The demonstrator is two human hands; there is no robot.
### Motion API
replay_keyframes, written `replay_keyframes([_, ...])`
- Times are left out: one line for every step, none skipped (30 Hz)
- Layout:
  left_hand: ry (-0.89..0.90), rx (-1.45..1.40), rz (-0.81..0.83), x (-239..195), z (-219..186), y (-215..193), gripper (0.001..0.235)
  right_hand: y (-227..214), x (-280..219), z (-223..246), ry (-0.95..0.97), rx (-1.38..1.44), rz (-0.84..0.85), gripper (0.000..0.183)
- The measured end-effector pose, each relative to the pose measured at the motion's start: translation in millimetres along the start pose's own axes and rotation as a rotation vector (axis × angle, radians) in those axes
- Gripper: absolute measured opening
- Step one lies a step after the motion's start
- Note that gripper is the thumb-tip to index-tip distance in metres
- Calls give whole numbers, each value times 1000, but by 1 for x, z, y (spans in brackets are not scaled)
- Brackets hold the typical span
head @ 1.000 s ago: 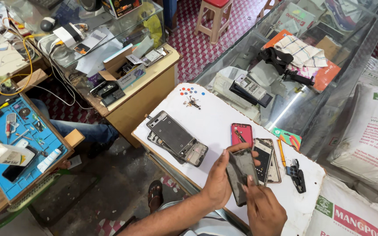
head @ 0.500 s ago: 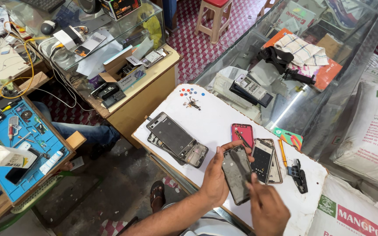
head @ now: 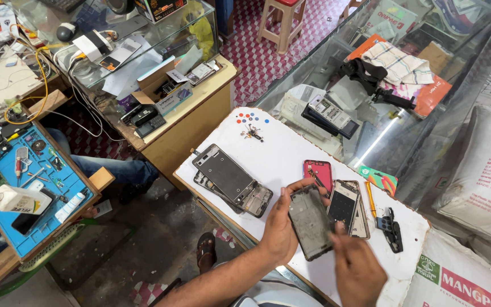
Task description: The person uses a black plastic spudger to scrape and clean the back surfaces of several disassembled smartphone frames and back covers on a cluttered workbench. The person handles multiple phone parts one at a time, turning them over and scraping different areas before placing them back on the table.
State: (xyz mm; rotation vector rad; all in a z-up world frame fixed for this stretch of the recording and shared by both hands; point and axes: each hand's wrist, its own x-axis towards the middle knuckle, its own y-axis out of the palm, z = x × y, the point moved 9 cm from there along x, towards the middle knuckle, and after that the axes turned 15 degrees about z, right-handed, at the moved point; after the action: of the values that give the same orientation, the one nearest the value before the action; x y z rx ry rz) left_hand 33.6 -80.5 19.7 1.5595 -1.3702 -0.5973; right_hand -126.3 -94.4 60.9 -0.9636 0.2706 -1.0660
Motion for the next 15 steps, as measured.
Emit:
replay_keyframes([-16, 10, 1, -1, 1, 0, 67, 0, -1, 3, -25, -40, 5, 13])
replay_keyframes([-33, 23, 3, -1, 2, 1, 68, 1, 0, 6, -50, -77, 7, 16])
replay_keyframes([-50, 36, 5, -1, 2, 1, 68, 2, 0, 10, -75, -114, 10, 19])
replay_keyframes([-41, 35, -9, -1, 1, 0, 68, 4, 0, 9, -77, -88, 34, 22])
replay_keyframes([-32, 34, -23, 0, 0, -2, 68, 6, 1, 8, -79, -62, 58, 24])
replay_keyframes([-23, 32, -36, 2, 0, -4, 68, 9, 0, 8, -81, -37, 82, 27])
replay_keyframes([-19, 25, -22, 2, 0, -2, 68, 6, 0, 3, -29, -32, 67, 24])
replay_keyframes([-10, 19, -9, 2, -2, -2, 68, 4, 1, -1, 17, -26, 54, 21])
replay_keyframes([-1, 14, 4, 3, -3, -1, 68, 2, 2, -5, 63, -20, 41, 18])
replay_keyframes([-8, 13, 2, 2, -3, -1, 69, 1, 3, 0, 28, -51, 33, 18])
replay_keyframes([-15, 13, 0, 2, -3, -2, 69, 1, 2, 5, -7, -82, 24, 18])
replay_keyframes([-25, 13, -1, 1, -3, -2, 70, 0, 2, 9, -40, -113, 14, 18])
replay_keyframes([-31, 15, -13, 0, -3, -3, 70, 4, 2, 10, -52, -72, 53, 22])
replay_keyframes([-40, 15, -24, 0, -1, -4, 71, 8, 2, 10, -62, -34, 91, 26])
replay_keyframes([-49, 15, -35, 0, 0, -5, 72, 11, 2, 10, -72, 5, 129, 30])
